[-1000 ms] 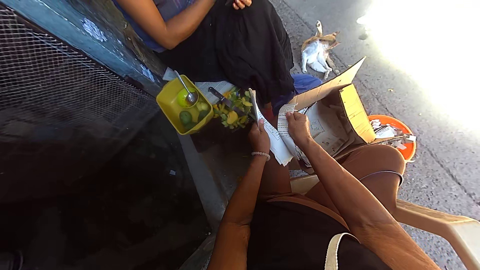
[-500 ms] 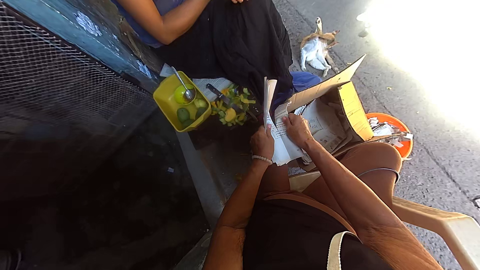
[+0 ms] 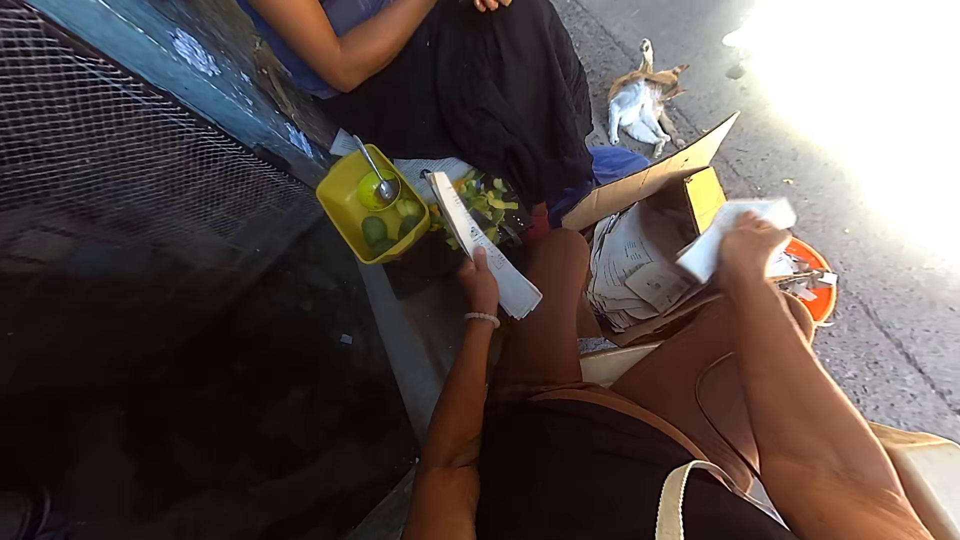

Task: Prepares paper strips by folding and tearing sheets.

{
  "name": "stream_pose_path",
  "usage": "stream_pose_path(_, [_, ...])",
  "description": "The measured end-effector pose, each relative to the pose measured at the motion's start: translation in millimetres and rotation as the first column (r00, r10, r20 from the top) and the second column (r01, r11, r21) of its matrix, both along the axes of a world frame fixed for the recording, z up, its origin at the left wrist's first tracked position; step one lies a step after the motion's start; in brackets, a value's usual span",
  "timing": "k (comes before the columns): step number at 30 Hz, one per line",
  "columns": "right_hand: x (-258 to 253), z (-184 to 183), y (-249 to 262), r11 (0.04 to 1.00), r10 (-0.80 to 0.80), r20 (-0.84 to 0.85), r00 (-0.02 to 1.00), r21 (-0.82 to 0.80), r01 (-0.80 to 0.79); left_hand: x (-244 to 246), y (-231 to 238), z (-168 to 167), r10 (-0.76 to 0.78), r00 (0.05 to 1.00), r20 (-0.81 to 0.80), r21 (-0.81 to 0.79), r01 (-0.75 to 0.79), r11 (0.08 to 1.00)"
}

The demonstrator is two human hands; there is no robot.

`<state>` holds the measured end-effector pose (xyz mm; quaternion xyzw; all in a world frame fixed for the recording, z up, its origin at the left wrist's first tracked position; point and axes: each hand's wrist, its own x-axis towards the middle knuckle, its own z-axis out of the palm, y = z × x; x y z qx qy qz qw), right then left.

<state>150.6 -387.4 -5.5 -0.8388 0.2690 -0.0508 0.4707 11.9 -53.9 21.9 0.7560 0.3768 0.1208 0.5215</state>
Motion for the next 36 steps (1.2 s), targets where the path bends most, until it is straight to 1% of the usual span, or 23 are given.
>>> stream_pose_path(2, [12,36,-10,0.999,-0.051,0.183,0.982,0.025,0.047,-2,-15,2,-0.066,0.993,0.093,-0.175,0.082,0.981])
stream_pose_path(4, [13,82,4,0.987,-0.061,0.333,0.941,0.160,0.008,0,-31,5,-0.135,0.982,0.132,-0.335,0.172,0.926])
stream_pose_path(5, [10,101,17,0.964,-0.076,0.378,0.923,0.265,-0.029,0,-38,5,-0.177,0.977,0.119,-0.373,0.210,0.904])
stream_pose_path(7, [-1,123,50,0.866,-0.051,0.427,0.903,0.470,-0.173,1,-46,5,-0.275,0.960,0.054,-0.367,0.275,0.888])
stream_pose_path(8, [-9,125,68,0.819,0.012,0.422,0.907,0.516,-0.251,2,-49,5,-0.308,0.951,0.020,-0.341,0.296,0.892])
stream_pose_path(9, [-21,122,88,0.796,0.099,0.394,0.914,0.520,-0.311,2,-50,5,-0.333,0.943,-0.012,-0.314,0.313,0.896])
stream_pose_path(11, [-56,108,124,0.783,0.342,0.257,0.904,0.454,-0.425,1,-53,5,-0.366,0.929,-0.047,-0.272,0.341,0.900])
stream_pose_path(12, [-75,94,137,0.755,0.489,0.149,0.859,0.422,-0.503,1,-54,5,-0.381,0.923,-0.055,-0.255,0.356,0.899])
stream_pose_path(13, [-87,75,148,0.706,0.617,0.052,0.785,0.405,-0.581,0,-54,5,-0.386,0.921,-0.056,-0.235,0.363,0.901])
stream_pose_path(14, [-93,56,157,0.677,0.689,-0.028,0.724,0.382,-0.629,-1,-53,5,-0.381,0.923,-0.051,-0.219,0.362,0.906])
stream_pose_path(15, [-99,45,165,0.677,0.714,-0.095,0.694,0.350,-0.648,-1,-53,6,-0.369,0.928,-0.049,-0.205,0.352,0.913])
stream_pose_path(17, [-104,43,171,0.709,0.699,-0.167,0.695,0.289,-0.643,-3,-55,8,-0.342,0.939,-0.037,-0.190,0.329,0.925])
stream_pose_path(19, [-102,45,171,0.735,0.673,-0.196,0.713,0.280,-0.617,-3,-60,10,-0.326,0.945,-0.035,-0.175,0.315,0.933])
stream_pose_path(21, [-98,47,171,0.740,0.671,-0.214,0.710,0.262,-0.620,-1,-61,12,-0.357,0.933,-0.050,-0.179,0.343,0.922])
stream_pose_path(23, [-97,48,169,0.722,0.692,-0.223,0.687,0.215,-0.658,0,-57,10,-0.423,0.905,-0.037,-0.211,0.407,0.889])
stream_pose_path(24, [-97,50,167,0.703,0.710,-0.234,0.665,0.175,-0.689,0,-56,9,-0.424,0.905,-0.026,-0.233,0.407,0.883])
stream_pose_path(25, [-97,52,163,0.683,0.724,-0.247,0.644,0.123,-0.720,0,-56,10,-0.406,0.914,-0.006,-0.266,0.390,0.882])
stream_pose_path(27, [-100,57,155,0.663,0.726,-0.283,0.626,0.047,-0.748,-2,-60,18,-0.309,0.949,0.061,-0.373,0.309,0.875])
stream_pose_path(28, [-100,60,150,0.656,0.734,-0.291,0.614,0.067,-0.752,0,-64,23,-0.253,0.963,0.099,-0.441,0.270,0.856])
stream_pose_path(30, [-97,70,138,0.618,0.780,-0.262,0.568,0.187,-0.763,5,-75,27,-0.187,0.967,0.172,-0.530,0.251,0.810])
stream_pose_path(32, [-90,80,125,0.538,0.842,-0.201,0.500,0.353,-0.765,10,-89,22,-0.206,0.955,0.212,-0.520,0.289,0.804])
stream_pose_path(34, [-79,80,109,0.522,0.849,-0.156,0.505,0.394,-0.757,12,-99,9,-0.317,0.917,0.243,-0.483,0.398,0.780])
stream_pose_path(36, [-62,72,84,0.574,0.812,-0.121,0.570,0.337,-0.746,12,-107,0,-0.499,0.842,0.205,-0.418,0.536,0.733])
